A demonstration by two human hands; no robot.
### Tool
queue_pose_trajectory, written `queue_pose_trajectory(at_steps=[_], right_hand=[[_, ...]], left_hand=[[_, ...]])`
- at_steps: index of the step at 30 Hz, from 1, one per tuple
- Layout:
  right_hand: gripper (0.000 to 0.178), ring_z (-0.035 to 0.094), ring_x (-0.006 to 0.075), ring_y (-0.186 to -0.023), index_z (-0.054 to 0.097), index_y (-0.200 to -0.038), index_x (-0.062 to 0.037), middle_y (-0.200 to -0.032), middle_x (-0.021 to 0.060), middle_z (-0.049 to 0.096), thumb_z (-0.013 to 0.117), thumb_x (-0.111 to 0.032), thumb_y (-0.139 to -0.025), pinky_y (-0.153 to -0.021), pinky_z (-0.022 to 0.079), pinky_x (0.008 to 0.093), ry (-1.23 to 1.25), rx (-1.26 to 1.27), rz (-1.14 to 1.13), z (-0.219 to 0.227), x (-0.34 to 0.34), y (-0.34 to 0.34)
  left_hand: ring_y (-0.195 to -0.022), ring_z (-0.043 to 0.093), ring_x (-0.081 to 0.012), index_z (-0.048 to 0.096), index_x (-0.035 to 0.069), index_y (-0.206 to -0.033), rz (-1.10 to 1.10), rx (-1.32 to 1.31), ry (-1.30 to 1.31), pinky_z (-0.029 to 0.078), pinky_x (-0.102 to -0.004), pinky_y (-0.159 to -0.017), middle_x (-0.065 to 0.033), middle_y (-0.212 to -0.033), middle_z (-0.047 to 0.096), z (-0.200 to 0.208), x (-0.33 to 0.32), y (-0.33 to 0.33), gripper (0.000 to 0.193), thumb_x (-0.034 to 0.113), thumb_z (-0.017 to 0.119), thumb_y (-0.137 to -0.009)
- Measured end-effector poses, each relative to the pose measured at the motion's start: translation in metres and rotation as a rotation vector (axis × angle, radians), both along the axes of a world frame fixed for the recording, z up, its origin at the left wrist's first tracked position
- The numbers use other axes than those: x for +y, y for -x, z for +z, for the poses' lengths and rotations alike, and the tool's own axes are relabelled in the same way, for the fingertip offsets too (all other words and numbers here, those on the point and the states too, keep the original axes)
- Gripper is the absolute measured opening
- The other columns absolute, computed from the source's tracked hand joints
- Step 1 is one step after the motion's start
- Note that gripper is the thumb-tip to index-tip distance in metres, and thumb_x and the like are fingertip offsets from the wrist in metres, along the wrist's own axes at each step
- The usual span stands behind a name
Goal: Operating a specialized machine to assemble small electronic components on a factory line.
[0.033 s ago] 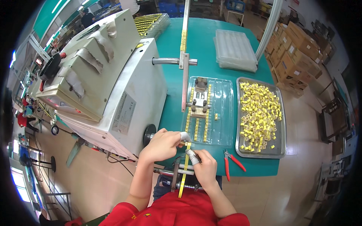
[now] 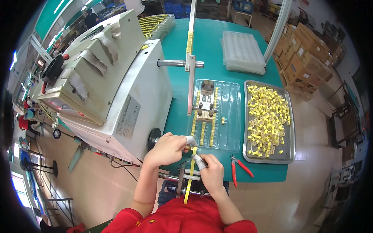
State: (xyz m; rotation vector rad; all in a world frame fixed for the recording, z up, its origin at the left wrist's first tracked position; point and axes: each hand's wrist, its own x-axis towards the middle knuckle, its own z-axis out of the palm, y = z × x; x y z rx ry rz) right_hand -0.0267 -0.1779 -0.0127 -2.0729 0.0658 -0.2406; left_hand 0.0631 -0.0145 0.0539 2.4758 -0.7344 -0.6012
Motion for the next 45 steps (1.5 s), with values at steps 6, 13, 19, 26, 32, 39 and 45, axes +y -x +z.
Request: queue_pose_trajectory(at_steps=[6, 13, 19, 26, 32, 39, 45], right_hand=[[0.016, 0.057, 0.0100, -0.074, 0.066, -0.106, -0.0014, -0.082, 0.0053, 0.063, 0.063, -0.007, -0.092, -0.068, 0.046, 0.0255, -0.139, 0.054, -0.064, 0.005, -0.012, -0.003], [0.024, 0.055, 0.0061, -0.082, 0.061, -0.118, -0.0030, -0.092, 0.0018, 0.063, 0.059, -0.005, -0.094, -0.074, 0.045, 0.0224, -0.213, 0.125, -0.093, -0.006, -0.016, -0.014], [0.023, 0.056, 0.0065, -0.081, 0.062, -0.116, -0.0029, -0.092, 0.0014, 0.064, 0.059, -0.004, -0.094, -0.075, 0.046, 0.0223, -0.320, 0.077, -0.087, -0.015, -0.016, -0.014], [0.020, 0.056, 0.0065, -0.080, 0.063, -0.115, -0.0023, -0.091, 0.0016, 0.064, 0.057, -0.007, -0.096, -0.075, 0.046, 0.0222, -0.335, 0.130, -0.074, -0.010, -0.019, -0.014], [0.020, 0.056, 0.0070, -0.080, 0.063, -0.114, -0.0020, -0.090, 0.0024, 0.064, 0.056, -0.008, -0.097, -0.074, 0.046, 0.0221, -0.341, 0.177, -0.098, -0.013, -0.026, -0.013], [0.019, 0.057, 0.0082, -0.082, 0.063, -0.113, -0.0014, -0.091, 0.0032, 0.065, 0.056, -0.008, -0.097, -0.075, 0.046, 0.0230, -0.342, 0.188, -0.099, -0.009, -0.028, -0.022], [0.018, 0.060, 0.0115, -0.087, 0.064, -0.111, -0.0006, -0.096, 0.0064, 0.067, 0.055, -0.003, -0.095, -0.080, 0.048, 0.0267, -0.283, 0.117, -0.069, -0.014, -0.024, -0.026]], left_hand=[[-0.123, 0.047, -0.0308, 0.063, 0.007, -0.117, 0.423, -0.670, 0.355, 0.022, -0.0465, -0.108, -0.0128, -0.130, 0.052, -0.032, -0.010, 0.043, 0.034, 0.002, 0.063, -0.082], [-0.135, 0.042, -0.0335, 0.060, 0.001, -0.119, 0.478, -0.650, 0.405, 0.023, -0.0468, -0.109, -0.0156, -0.137, 0.048, -0.067, -0.031, 0.084, 0.038, 0.000, 0.063, -0.081], [-0.126, 0.051, -0.0325, 0.065, 0.008, -0.119, 0.277, -0.773, 0.281, 0.027, -0.0458, -0.106, -0.0132, -0.125, 0.057, -0.068, -0.023, 0.069, 0.047, -0.008, 0.059, -0.074], [-0.114, 0.060, -0.0244, 0.068, 0.010, -0.110, 0.257, -0.692, 0.460, 0.032, -0.0379, -0.098, -0.0035, -0.112, 0.066, -0.063, -0.007, 0.055, 0.043, -0.010, 0.060, -0.073], [-0.109, 0.061, -0.0227, 0.069, 0.010, -0.108, 0.158, -0.715, 0.446, 0.033, -0.0364, -0.092, -0.0024, -0.111, 0.066, -0.065, -0.001, 0.048, 0.044, -0.010, 0.060, -0.069], [-0.107, 0.059, -0.0205, 0.068, 0.010, -0.109, 0.058, -0.699, 0.409, 0.032, -0.0362, -0.086, -0.0013, -0.109, 0.065, -0.059, -0.002, 0.037, 0.049, -0.007, 0.062, -0.063], [-0.110, 0.059, -0.0218, 0.066, 0.010, -0.113, 0.026, -0.828, 0.368, 0.033, -0.0394, -0.088, -0.0053, -0.112, 0.063, -0.065, 0.010, 0.038, 0.049, 0.002, 0.066, -0.065]])
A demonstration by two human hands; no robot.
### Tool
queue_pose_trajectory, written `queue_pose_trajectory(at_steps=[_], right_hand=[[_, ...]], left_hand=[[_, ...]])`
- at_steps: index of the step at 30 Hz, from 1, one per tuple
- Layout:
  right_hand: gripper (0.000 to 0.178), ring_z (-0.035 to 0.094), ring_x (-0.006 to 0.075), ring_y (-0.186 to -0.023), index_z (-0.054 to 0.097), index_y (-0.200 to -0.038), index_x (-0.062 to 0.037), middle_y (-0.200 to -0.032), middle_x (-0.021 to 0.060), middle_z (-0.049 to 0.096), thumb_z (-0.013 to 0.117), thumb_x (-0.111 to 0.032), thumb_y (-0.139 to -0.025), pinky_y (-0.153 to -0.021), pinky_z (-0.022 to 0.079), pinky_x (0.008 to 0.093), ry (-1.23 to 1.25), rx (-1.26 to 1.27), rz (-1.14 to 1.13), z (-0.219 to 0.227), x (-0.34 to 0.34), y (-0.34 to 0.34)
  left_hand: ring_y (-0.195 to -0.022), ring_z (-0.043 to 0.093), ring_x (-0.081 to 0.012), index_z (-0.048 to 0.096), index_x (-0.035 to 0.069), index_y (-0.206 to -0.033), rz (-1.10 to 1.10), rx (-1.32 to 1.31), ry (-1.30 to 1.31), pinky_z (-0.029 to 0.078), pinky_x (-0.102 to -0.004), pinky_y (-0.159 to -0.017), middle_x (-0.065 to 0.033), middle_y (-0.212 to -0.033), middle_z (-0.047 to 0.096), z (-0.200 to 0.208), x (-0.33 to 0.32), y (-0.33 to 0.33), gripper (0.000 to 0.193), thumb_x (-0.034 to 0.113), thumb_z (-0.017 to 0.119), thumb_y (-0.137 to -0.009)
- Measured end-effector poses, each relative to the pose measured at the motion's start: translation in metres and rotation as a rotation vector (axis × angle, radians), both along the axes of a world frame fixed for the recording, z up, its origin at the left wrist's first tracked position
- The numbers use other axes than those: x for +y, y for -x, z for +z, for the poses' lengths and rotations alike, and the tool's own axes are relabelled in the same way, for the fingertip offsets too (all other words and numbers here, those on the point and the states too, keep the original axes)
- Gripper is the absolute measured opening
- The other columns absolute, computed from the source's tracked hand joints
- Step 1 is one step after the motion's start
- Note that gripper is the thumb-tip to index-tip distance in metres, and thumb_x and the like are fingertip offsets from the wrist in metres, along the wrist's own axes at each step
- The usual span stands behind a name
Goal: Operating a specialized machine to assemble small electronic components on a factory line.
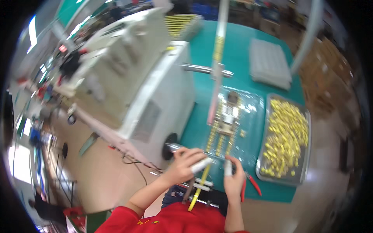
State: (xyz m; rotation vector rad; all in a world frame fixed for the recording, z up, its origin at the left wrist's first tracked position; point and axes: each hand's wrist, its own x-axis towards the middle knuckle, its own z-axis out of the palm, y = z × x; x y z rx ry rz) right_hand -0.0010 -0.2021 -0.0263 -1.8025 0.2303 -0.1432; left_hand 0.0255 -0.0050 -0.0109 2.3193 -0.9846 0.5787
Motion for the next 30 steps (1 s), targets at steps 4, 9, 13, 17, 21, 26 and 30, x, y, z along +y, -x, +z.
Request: queue_pose_trajectory(at_steps=[4, 9, 13, 17, 21, 26, 30], right_hand=[[0.019, 0.058, 0.0127, -0.088, 0.061, -0.113, 0.0021, -0.102, 0.0060, 0.065, 0.052, -0.002, -0.096, -0.080, 0.047, 0.0274, -0.050, -0.036, -0.058, -0.015, -0.012, 0.007], [0.013, 0.047, 0.0030, -0.063, 0.064, -0.102, -0.0007, -0.083, -0.0010, 0.059, 0.057, -0.011, -0.096, -0.050, 0.035, 0.0192, -0.090, -0.031, -0.102, -0.026, -0.020, 0.007], [0.026, 0.058, 0.0215, -0.095, 0.061, -0.114, 0.0054, -0.108, 0.0139, 0.064, 0.054, -0.014, -0.098, -0.087, 0.047, 0.0339, 0.010, -0.017, -0.008, 0.004, -0.007, 0.014], [0.027, 0.059, 0.0214, -0.095, 0.060, -0.116, 0.0053, -0.108, 0.0139, 0.065, 0.056, -0.015, -0.098, -0.088, 0.047, 0.0332, 0.015, -0.027, 0.009, 0.007, -0.007, 0.013], [0.027, 0.059, 0.0216, -0.095, 0.060, -0.115, 0.0054, -0.108, 0.0140, 0.065, 0.056, -0.015, -0.098, -0.087, 0.048, 0.0335, 0.051, -0.009, 0.004, 0.013, -0.003, 0.016], [0.027, 0.059, 0.0216, -0.096, 0.061, -0.115, 0.0052, -0.108, 0.0141, 0.066, 0.056, -0.015, -0.098, -0.088, 0.048, 0.0333, 0.051, -0.020, 0.031, 0.011, -0.005, 0.018], [0.028, 0.059, 0.0218, -0.095, 0.061, -0.115, 0.0054, -0.108, 0.0140, 0.066, 0.056, -0.016, -0.098, -0.088, 0.048, 0.0331, 0.070, 0.001, 0.013, 0.013, -0.004, 0.021]], left_hand=[[-0.114, 0.057, -0.0259, 0.064, 0.008, -0.114, -0.067, -0.030, 0.073, 0.035, -0.0425, -0.092, -0.0107, -0.115, 0.059, -0.016, -0.010, 0.000, 0.042, 0.001, 0.064, -0.073], [-0.116, 0.054, -0.0303, 0.064, 0.005, -0.112, -0.082, -0.096, 0.111, 0.039, -0.0468, -0.093, -0.0141, -0.114, 0.056, -0.024, -0.013, 0.001, 0.036, 0.002, 0.062, -0.077], [-0.114, 0.054, -0.0300, 0.064, 0.002, -0.107, -0.042, -0.162, 0.120, 0.040, -0.0474, -0.093, -0.0135, -0.113, 0.056, -0.024, -0.010, 0.002, 0.032, 0.004, 0.062, -0.075], [-0.116, 0.052, -0.0295, 0.063, 0.004, -0.105, -0.029, -0.150, 0.100, 0.038, -0.0477, -0.095, -0.0127, -0.112, 0.056, -0.022, -0.012, 0.002, 0.030, 0.008, 0.061, -0.076], [-0.119, 0.050, -0.0290, 0.061, 0.007, -0.111, 0.040, -0.137, 0.018, 0.036, -0.0484, -0.099, -0.0122, -0.112, 0.056, -0.021, -0.016, 0.005, 0.033, 0.012, 0.059, -0.078], [-0.121, 0.050, -0.0293, 0.059, 0.009, -0.117, 0.047, -0.160, 0.033, 0.035, -0.0493, -0.102, -0.0120, -0.114, 0.056, -0.025, -0.015, 0.008, 0.037, 0.012, 0.057, -0.080], [-0.122, 0.050, -0.0296, 0.059, 0.010, -0.119, 0.021, -0.147, 0.076, 0.035, -0.0498, -0.103, -0.0119, -0.114, 0.056, -0.028, -0.015, 0.009, 0.037, 0.012, 0.056, -0.082]])
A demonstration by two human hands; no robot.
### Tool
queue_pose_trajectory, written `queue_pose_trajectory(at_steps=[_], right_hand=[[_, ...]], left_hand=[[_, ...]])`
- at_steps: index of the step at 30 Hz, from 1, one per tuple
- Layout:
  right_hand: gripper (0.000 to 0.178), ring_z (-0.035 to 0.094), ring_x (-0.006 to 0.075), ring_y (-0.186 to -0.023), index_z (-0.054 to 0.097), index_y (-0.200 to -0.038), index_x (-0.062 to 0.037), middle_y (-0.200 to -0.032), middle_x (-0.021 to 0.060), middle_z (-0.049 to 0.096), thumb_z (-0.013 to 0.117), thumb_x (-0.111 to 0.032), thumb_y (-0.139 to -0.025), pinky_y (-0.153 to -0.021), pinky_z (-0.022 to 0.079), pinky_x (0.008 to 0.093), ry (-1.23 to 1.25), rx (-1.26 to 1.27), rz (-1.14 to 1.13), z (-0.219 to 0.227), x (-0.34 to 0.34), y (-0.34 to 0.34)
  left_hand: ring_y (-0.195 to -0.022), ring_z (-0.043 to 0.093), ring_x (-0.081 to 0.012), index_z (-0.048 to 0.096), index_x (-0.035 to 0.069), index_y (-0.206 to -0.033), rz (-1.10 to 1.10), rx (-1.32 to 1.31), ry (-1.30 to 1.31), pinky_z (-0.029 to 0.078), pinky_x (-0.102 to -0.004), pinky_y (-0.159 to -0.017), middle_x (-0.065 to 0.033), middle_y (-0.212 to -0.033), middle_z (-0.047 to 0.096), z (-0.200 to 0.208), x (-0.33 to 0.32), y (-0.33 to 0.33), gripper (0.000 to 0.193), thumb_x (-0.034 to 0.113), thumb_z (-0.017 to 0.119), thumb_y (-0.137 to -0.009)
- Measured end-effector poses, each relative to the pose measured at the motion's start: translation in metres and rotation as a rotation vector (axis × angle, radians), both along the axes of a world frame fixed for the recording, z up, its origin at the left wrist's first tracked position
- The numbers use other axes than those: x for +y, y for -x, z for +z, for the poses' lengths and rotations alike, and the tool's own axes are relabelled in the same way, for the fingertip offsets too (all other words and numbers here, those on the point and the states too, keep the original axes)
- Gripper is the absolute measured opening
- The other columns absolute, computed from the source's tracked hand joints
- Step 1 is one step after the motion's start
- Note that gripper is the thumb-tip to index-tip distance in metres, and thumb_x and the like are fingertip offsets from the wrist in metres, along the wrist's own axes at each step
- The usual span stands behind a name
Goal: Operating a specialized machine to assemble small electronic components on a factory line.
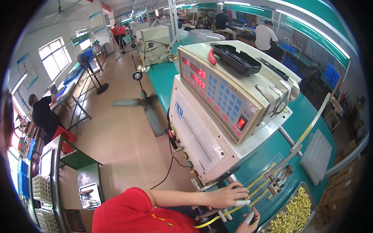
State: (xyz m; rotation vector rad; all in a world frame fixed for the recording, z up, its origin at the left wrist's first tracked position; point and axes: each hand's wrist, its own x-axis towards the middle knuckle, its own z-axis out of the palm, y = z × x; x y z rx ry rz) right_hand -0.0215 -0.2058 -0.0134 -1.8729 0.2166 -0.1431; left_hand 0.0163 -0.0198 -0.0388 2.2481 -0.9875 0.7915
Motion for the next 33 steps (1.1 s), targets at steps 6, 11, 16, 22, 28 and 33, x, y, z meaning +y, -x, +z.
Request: queue_pose_trajectory(at_steps=[6, 11, 16, 22, 28, 33], right_hand=[[0.028, 0.059, 0.0212, -0.086, 0.063, -0.109, 0.0037, -0.099, 0.0164, 0.067, 0.058, -0.021, -0.098, -0.081, 0.049, 0.0335, 0.122, -0.040, -0.035, 0.006, 0.002, 0.010], [0.027, 0.058, 0.0206, -0.063, 0.066, -0.091, 0.0006, -0.074, 0.0161, 0.066, 0.065, -0.026, -0.093, -0.065, 0.049, 0.0359, 0.405, -0.030, 0.212, 0.016, 0.008, 0.016], [0.011, 0.045, 0.0032, -0.056, 0.063, -0.088, 0.0017, -0.067, -0.0013, 0.056, 0.065, -0.009, -0.091, -0.049, 0.033, 0.0208, 0.266, -0.049, 0.325, -0.019, 0.002, 0.010], [0.018, 0.041, 0.0039, -0.052, 0.059, -0.079, 0.0034, -0.058, -0.0001, 0.051, 0.071, -0.008, -0.086, -0.047, 0.032, 0.0234, 0.273, -0.066, 0.268, -0.014, 0.010, 0.013], [0.020, 0.042, 0.0061, -0.052, 0.059, -0.076, 0.0034, -0.057, 0.0032, 0.051, 0.073, -0.008, -0.083, -0.048, 0.034, 0.0254, 0.344, -0.128, 0.247, -0.006, 0.013, 0.016], [0.021, 0.046, 0.0099, -0.053, 0.059, -0.076, 0.0028, -0.059, 0.0083, 0.055, 0.075, -0.010, -0.081, -0.051, 0.039, 0.0277, 0.382, -0.092, 0.235, -0.003, 0.012, 0.014]], left_hand=[[-0.123, 0.049, -0.0294, 0.060, 0.009, -0.119, -0.012, 0.021, 0.034, 0.035, -0.0495, -0.104, -0.0122, -0.115, 0.056, -0.002, -0.002, -0.001, 0.036, 0.010, 0.055, -0.083], [-0.130, 0.044, -0.0306, 0.057, 0.009, -0.126, -0.054, 0.144, 0.053, 0.033, -0.0497, -0.108, -0.0134, -0.125, 0.052, 0.003, 0.002, -0.003, 0.048, 0.002, 0.057, -0.078], [-0.136, 0.038, -0.0307, 0.046, 0.009, -0.139, 0.083, 0.271, 0.071, 0.029, -0.0479, -0.111, -0.0147, -0.137, 0.045, 0.007, 0.007, 0.007, 0.066, -0.002, 0.056, -0.075], [-0.138, 0.035, -0.0312, 0.041, 0.000, -0.141, 0.138, 0.284, 0.025, 0.027, -0.0472, -0.114, -0.0163, -0.139, 0.043, 0.008, 0.007, 0.009, 0.064, -0.002, 0.053, -0.078], [-0.140, 0.034, -0.0313, 0.038, -0.001, -0.143, 0.158, 0.310, -0.044, 0.026, -0.0474, -0.115, -0.0169, -0.141, 0.043, 0.009, 0.007, 0.012, 0.063, 0.002, 0.051, -0.082], [-0.142, 0.032, -0.0305, 0.041, 0.000, -0.142, 0.168, 0.318, -0.107, 0.026, -0.0465, -0.115, -0.0161, -0.139, 0.047, 0.013, 0.007, 0.007, 0.060, 0.007, 0.053, -0.083]])
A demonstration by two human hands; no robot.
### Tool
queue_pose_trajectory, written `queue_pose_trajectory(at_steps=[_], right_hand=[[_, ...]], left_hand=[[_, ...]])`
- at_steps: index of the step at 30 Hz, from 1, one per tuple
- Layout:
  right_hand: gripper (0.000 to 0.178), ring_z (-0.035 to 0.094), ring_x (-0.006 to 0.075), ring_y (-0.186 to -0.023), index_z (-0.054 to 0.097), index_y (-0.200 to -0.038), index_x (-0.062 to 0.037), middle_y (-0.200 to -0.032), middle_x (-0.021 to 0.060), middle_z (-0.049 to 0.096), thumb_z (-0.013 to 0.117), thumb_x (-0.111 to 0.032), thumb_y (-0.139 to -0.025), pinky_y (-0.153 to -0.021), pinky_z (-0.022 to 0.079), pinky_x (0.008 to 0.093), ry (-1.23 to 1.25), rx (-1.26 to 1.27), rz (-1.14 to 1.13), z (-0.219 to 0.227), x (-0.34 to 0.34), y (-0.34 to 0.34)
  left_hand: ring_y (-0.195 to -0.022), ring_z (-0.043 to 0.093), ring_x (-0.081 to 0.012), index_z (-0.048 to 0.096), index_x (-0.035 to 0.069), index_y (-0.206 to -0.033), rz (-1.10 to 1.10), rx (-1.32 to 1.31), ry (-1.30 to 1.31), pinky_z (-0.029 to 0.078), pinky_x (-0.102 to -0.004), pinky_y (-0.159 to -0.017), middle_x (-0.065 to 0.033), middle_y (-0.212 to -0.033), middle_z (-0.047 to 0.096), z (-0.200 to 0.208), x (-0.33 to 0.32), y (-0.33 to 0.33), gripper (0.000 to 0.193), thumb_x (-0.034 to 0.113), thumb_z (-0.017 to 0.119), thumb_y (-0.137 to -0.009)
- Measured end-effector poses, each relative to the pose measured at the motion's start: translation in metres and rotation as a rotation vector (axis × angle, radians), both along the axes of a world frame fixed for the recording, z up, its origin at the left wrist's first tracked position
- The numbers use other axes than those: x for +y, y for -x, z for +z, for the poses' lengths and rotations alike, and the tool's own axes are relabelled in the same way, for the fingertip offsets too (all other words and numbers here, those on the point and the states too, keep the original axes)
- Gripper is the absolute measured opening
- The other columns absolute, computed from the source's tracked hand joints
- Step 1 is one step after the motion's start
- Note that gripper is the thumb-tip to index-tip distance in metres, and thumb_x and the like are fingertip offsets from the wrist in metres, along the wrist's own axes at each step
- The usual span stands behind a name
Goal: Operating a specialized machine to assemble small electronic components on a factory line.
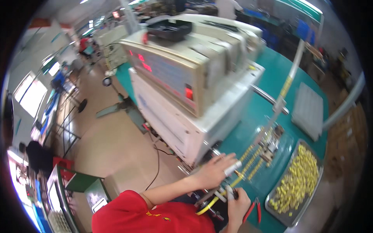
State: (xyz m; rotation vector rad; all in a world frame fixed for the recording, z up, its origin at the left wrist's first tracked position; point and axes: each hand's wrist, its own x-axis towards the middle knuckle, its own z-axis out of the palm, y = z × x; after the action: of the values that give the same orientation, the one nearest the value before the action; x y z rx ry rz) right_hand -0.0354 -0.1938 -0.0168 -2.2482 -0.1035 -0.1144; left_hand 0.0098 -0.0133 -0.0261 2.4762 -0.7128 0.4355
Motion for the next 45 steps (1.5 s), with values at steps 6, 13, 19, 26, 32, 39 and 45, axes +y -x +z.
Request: queue_pose_trajectory(at_steps=[6, 13, 19, 26, 32, 39, 45], right_hand=[[0.023, 0.057, 0.0196, -0.055, 0.062, -0.076, 0.0012, -0.065, 0.0125, 0.059, 0.078, -0.015, -0.079, -0.053, 0.045, 0.0313, -0.039, -0.037, 0.018, 0.003, 0.009, -0.005], [0.025, 0.061, 0.0298, -0.063, 0.065, -0.082, 0.0008, -0.073, 0.0147, 0.063, 0.077, -0.021, -0.080, -0.058, 0.048, 0.0336, 0.063, -0.027, 0.087, 0.002, 0.000, -0.005], [0.020, 0.065, 0.0210, -0.066, 0.067, -0.090, 0.0001, -0.074, 0.0118, 0.066, 0.073, -0.019, -0.086, -0.062, 0.051, 0.0306, -0.182, 0.128, 0.093, 0.004, -0.005, -0.002], [0.040, 0.063, 0.0203, -0.084, 0.057, -0.121, 0.0047, -0.102, 0.0147, 0.063, 0.070, -0.015, -0.089, -0.074, 0.049, 0.0292, -0.142, 0.124, -0.011, 0.025, -0.010, -0.007], [0.032, 0.059, 0.0287, -0.085, 0.061, -0.114, -0.0026, -0.091, 0.0118, 0.060, 0.067, -0.006, -0.083, -0.076, 0.047, 0.0376, 0.178, -0.178, 0.006, 0.024, -0.017, -0.010], [0.031, 0.056, 0.0294, -0.081, 0.062, -0.108, -0.0075, -0.084, 0.0087, 0.057, 0.070, -0.007, -0.078, -0.072, 0.043, 0.0394, 0.419, -0.256, -0.010, 0.016, -0.015, -0.015], [0.028, 0.057, 0.0303, -0.080, 0.060, -0.103, -0.0043, -0.085, 0.0102, 0.058, 0.069, -0.005, -0.077, -0.072, 0.043, 0.0402, 0.367, -0.297, 0.015, 0.020, -0.007, -0.020]], left_hand=[[-0.137, 0.038, -0.0317, 0.049, -0.001, -0.133, 0.036, 0.001, -0.057, 0.028, -0.0476, -0.111, -0.0146, -0.136, 0.049, 0.013, 0.008, -0.002, 0.047, 0.010, 0.058, -0.088], [-0.135, 0.040, -0.0302, 0.049, 0.000, -0.132, 0.020, 0.000, -0.060, 0.026, -0.0473, -0.112, -0.0117, -0.136, 0.050, 0.018, 0.002, 0.000, 0.045, 0.007, 0.057, -0.088], [-0.127, 0.046, -0.0299, 0.048, -0.001, -0.133, 0.002, 0.006, -0.054, 0.030, -0.0463, -0.110, -0.0139, -0.127, 0.053, 0.020, 0.001, 0.000, 0.048, 0.005, 0.057, -0.086], [-0.112, 0.051, -0.0317, 0.050, -0.001, -0.129, -0.034, 0.048, -0.040, 0.033, -0.0456, -0.103, -0.0150, -0.116, 0.054, 0.035, -0.001, -0.010, 0.049, 0.009, 0.064, -0.083], [-0.094, 0.055, -0.0292, 0.058, 0.000, -0.112, -0.042, -0.007, -0.104, 0.039, -0.0416, -0.089, -0.0124, -0.097, 0.057, 0.037, -0.001, -0.022, 0.043, 0.020, 0.073, -0.077], [-0.086, 0.056, -0.0266, 0.061, 0.001, -0.103, -0.102, 0.019, -0.127, 0.041, -0.0395, -0.083, -0.0091, -0.088, 0.056, 0.039, 0.005, -0.027, 0.042, 0.026, 0.076, -0.072], [-0.085, 0.055, -0.0262, 0.061, 0.001, -0.104, -0.118, 0.001, -0.104, 0.041, -0.0390, -0.083, -0.0087, -0.087, 0.055, 0.039, 0.006, -0.027, 0.047, 0.029, 0.077, -0.070]])
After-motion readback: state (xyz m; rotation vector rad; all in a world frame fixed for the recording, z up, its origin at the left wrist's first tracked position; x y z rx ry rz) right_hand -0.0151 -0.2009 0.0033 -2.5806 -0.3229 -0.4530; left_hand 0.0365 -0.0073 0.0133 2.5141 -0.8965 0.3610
